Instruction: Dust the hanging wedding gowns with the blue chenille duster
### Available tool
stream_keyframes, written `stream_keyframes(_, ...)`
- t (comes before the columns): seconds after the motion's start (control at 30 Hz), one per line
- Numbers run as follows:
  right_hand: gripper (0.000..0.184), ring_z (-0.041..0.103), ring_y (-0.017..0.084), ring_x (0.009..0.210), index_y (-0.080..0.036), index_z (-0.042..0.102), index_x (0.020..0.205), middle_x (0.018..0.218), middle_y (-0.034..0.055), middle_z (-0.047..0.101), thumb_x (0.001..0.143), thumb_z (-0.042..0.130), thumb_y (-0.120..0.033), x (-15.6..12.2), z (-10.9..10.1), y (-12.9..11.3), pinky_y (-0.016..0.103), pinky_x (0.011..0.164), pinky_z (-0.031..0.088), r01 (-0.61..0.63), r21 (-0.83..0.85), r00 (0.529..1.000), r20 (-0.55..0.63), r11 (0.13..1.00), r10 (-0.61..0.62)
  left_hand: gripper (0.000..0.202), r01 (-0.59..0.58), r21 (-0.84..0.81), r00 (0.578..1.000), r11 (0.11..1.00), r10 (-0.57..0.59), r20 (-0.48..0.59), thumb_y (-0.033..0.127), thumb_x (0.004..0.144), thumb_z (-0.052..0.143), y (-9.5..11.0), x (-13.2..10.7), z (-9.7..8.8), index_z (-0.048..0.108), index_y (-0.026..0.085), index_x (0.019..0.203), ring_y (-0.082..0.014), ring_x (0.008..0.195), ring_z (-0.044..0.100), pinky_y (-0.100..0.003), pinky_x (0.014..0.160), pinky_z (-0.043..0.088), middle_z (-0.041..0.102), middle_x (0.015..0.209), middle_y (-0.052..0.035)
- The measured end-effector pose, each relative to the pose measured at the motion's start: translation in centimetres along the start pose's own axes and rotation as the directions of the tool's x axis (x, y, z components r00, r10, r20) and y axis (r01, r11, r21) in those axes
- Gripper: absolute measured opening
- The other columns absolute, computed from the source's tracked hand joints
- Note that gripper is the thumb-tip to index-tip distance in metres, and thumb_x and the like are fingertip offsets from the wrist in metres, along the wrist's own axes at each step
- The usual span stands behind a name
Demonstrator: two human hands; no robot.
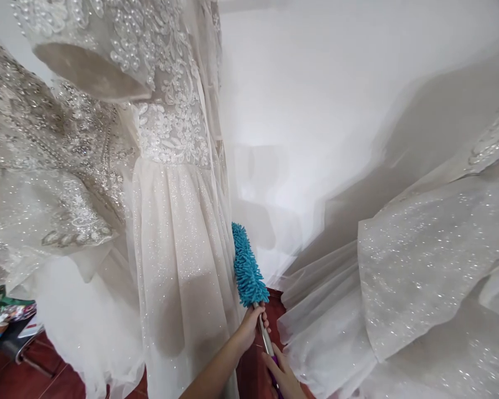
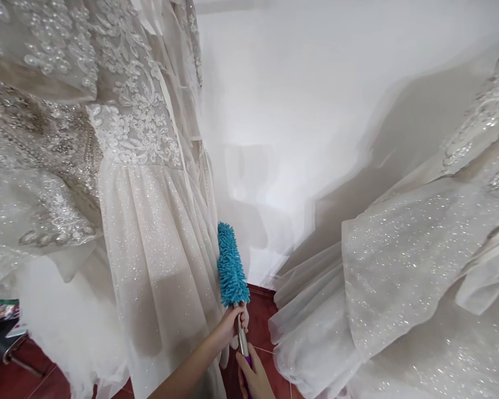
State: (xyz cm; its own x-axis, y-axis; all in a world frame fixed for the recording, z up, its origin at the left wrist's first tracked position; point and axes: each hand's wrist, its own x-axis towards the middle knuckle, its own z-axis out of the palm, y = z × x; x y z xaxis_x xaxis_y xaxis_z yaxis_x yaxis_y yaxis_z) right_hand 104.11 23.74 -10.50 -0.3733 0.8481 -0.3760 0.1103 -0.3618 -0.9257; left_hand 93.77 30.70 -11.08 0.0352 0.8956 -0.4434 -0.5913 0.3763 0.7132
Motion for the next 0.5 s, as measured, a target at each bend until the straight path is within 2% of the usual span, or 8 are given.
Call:
stream_keyframes(0.13,0.061,0.030,0.005,0.023,-0.020,0.055,0.086,0.034,-0.0137,0.037,0.059,0.055,-0.075,-0.4,0.0,0.5,0.017,0.025,0.024,0.000,0.002,0.998,-0.069,1.000,0.000,0.029,0.029,0.036,0.999,0.999,-0.028,-0.020,0.032,0.062,0.061,-1.0,0.0,-0.3,0.045,0.020,0.082,-0.0095,0.045,0.043,-0.026,0.054,0.038,0.044,0.053,0.0081)
stream_keyframes(0.23,0.055,0.031,0.006,0.024,-0.021,0.054,0.087,0.036,-0.0136,0.037,0.064,0.056,-0.070,-0.5,0.0,-0.2,0.017,0.026,0.023,0.026,-0.007,0.993,-0.111,1.000,-0.026,0.026,0.006,0.069,1.000,0.998,-0.007,0.015,0.032,0.065,0.061,0.2,-0.2,0.5,0.046,0.020,0.082,-0.0103,0.046,0.045,-0.028,0.055,0.039,0.044,0.053,0.0078)
stream_keyframes(0.37,0.048,0.034,0.006,0.028,-0.020,0.050,0.094,0.041,-0.0130,0.041,0.072,0.054,-0.062,-0.5,0.2,-2.5,0.017,0.027,0.023,0.105,-0.024,0.987,-0.122,0.994,-0.107,0.030,-0.096,0.104,0.991,0.990,0.086,0.101,0.035,0.066,0.063,4.1,-1.4,2.6,0.048,0.020,0.087,-0.0094,0.045,0.042,-0.027,0.053,0.040,0.044,0.053,0.0081)
stream_keyframes(0.5,0.040,0.032,0.005,0.029,-0.021,0.046,0.097,0.043,-0.0135,0.039,0.082,0.048,-0.058,-0.5,0.9,-5.8,0.016,0.028,0.026,0.240,-0.025,0.970,-0.038,0.970,-0.241,0.032,-0.243,0.157,0.964,0.957,0.220,0.152,0.036,0.070,0.062,9.0,-3.8,4.6,0.049,0.020,0.094,-0.0097,0.045,0.045,-0.026,0.051,0.041,0.046,0.054,0.0076)
